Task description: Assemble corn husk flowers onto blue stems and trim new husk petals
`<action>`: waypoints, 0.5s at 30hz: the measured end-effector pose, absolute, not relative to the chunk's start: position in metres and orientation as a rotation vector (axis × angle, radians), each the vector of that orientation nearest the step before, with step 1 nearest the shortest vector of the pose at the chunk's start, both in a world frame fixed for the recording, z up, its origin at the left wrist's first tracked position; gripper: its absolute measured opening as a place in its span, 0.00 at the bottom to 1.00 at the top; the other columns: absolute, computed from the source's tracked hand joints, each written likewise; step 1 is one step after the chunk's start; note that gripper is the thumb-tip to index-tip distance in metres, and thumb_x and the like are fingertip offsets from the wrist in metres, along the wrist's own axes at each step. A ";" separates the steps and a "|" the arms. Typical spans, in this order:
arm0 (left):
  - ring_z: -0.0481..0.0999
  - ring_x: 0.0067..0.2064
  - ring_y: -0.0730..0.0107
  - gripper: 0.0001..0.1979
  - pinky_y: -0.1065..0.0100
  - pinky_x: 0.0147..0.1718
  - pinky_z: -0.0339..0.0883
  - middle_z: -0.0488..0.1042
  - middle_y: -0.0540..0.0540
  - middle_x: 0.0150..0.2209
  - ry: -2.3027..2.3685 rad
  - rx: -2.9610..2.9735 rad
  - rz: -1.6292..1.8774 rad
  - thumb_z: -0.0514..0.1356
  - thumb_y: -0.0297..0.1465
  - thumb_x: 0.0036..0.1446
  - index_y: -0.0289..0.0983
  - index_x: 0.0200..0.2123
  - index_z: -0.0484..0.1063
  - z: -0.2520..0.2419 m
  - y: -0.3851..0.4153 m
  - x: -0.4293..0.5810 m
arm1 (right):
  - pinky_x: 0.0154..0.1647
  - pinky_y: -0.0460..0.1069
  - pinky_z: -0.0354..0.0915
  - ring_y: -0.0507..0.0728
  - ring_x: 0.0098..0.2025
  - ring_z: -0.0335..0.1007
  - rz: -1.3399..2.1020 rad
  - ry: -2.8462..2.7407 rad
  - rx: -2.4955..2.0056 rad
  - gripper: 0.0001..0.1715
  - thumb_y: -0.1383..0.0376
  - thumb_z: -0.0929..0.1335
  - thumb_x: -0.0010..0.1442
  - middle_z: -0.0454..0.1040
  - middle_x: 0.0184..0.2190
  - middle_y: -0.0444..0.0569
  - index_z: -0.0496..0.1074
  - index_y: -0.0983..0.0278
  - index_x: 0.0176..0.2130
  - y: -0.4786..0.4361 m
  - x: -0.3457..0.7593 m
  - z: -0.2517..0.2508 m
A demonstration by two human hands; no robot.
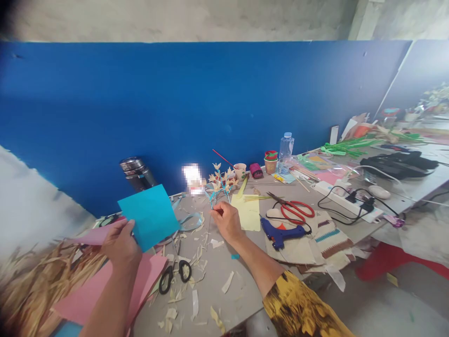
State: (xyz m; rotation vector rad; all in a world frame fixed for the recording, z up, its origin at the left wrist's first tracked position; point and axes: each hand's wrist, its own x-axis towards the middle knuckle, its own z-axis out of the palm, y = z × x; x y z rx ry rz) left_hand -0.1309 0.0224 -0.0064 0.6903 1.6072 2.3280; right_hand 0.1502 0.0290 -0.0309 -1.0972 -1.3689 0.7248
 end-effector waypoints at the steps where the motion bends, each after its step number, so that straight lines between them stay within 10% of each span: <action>1: 0.68 0.32 0.71 0.16 0.63 0.39 0.65 0.69 0.53 0.29 1.602 0.692 2.324 0.67 0.34 0.34 0.35 0.30 0.72 -0.007 0.022 -0.131 | 0.30 0.47 0.63 0.53 0.23 0.67 0.730 -1.377 -1.091 0.10 0.59 0.69 0.53 0.70 0.20 0.41 0.69 0.62 0.27 0.029 0.150 -0.031; 15: 0.66 0.30 0.72 0.18 0.64 0.35 0.62 0.69 0.53 0.28 1.605 0.739 2.257 0.68 0.38 0.33 0.36 0.29 0.72 -0.014 0.024 -0.134 | 0.23 0.46 0.57 0.51 0.20 0.61 1.041 -1.254 -0.996 0.11 0.58 0.71 0.50 0.67 0.16 0.39 0.69 0.63 0.25 0.028 0.155 -0.019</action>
